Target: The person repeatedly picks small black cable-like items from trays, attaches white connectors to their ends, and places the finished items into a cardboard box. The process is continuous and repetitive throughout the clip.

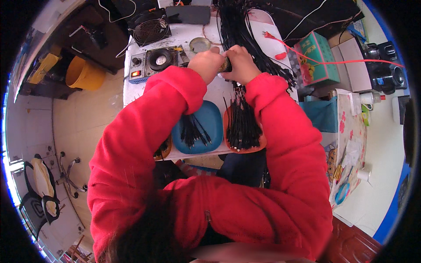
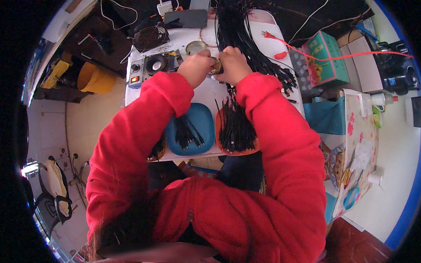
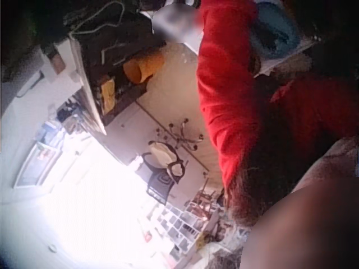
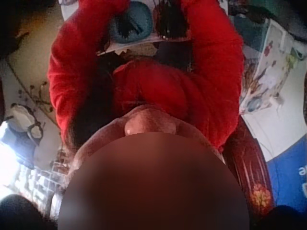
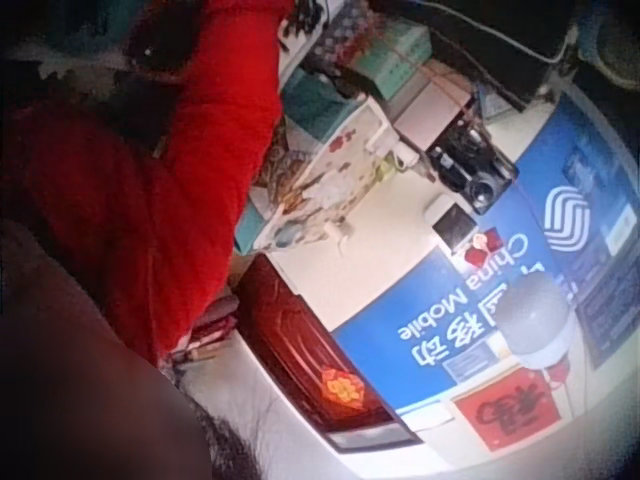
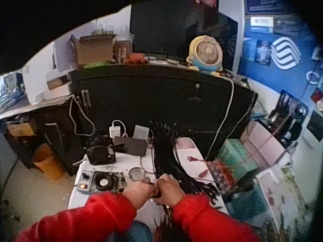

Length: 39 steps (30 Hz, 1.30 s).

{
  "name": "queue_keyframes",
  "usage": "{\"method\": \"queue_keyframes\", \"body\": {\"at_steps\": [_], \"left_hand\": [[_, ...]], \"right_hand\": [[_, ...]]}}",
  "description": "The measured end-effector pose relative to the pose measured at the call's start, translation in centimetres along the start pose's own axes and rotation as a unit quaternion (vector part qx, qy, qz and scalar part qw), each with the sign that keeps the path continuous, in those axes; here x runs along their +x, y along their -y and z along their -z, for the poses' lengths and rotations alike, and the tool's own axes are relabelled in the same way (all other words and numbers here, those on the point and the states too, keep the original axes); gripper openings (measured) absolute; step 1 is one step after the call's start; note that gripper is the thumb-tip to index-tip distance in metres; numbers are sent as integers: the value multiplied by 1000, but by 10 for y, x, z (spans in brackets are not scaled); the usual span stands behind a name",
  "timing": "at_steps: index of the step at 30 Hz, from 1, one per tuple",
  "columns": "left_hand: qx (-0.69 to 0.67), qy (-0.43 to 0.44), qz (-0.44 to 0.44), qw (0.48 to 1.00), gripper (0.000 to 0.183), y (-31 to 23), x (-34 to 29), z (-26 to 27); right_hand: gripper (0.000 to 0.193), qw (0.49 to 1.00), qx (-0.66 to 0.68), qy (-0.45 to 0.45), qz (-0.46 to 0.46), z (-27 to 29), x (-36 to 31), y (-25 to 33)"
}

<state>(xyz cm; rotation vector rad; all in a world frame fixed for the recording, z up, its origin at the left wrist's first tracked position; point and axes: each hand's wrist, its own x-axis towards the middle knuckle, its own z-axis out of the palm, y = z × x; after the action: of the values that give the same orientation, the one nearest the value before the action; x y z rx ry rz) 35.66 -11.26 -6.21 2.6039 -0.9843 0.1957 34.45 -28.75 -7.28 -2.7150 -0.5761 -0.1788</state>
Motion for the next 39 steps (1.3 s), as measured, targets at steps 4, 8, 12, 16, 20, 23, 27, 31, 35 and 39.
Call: {"method": "queue_keyframes", "body": {"at_steps": [4, 8, 12, 16, 20, 23, 27, 31, 35, 39], "left_hand": [[37, 28, 5, 999, 14, -1, 6, -9], [41, 49, 7, 998, 13, 1, 5, -14], [52, 45, 14, 998, 14, 3, 8, -19], [21, 33, 23, 999, 13, 3, 8, -17], [24, 28, 49, 998, 9, 1, -2, 0], [-23, 2, 49, 999, 10, -2, -15, 26], [-60, -63, 33, 996, 11, -7, -41, 67], [-93, -101, 31, 990, 10, 2, -72, 101], [-49, -102, 76, 991, 9, 33, -93, 116], [6, -67, 121, 990, 10, 71, -95, 110]], "right_hand": [[51, 1000, 6, -8, 9, -3, -1, 1], [50, 1000, 13, -10, 14, -5, -1, 0], [51, 999, 19, -24, 24, -8, 0, 0], [52, 999, 20, -22, 15, -10, -1, -1], [54, 1000, 29, 1, 4, -6, -4, -1], [57, 999, 30, 5, 10, 7, -8, 0], [60, 997, 49, -21, 55, 43, -18, 2], [53, 991, 90, -38, 87, 82, -47, 21], [49, 984, 157, -1, 79, 109, -88, 59], [46, 961, 261, 81, 35, 116, -132, 96]]}}
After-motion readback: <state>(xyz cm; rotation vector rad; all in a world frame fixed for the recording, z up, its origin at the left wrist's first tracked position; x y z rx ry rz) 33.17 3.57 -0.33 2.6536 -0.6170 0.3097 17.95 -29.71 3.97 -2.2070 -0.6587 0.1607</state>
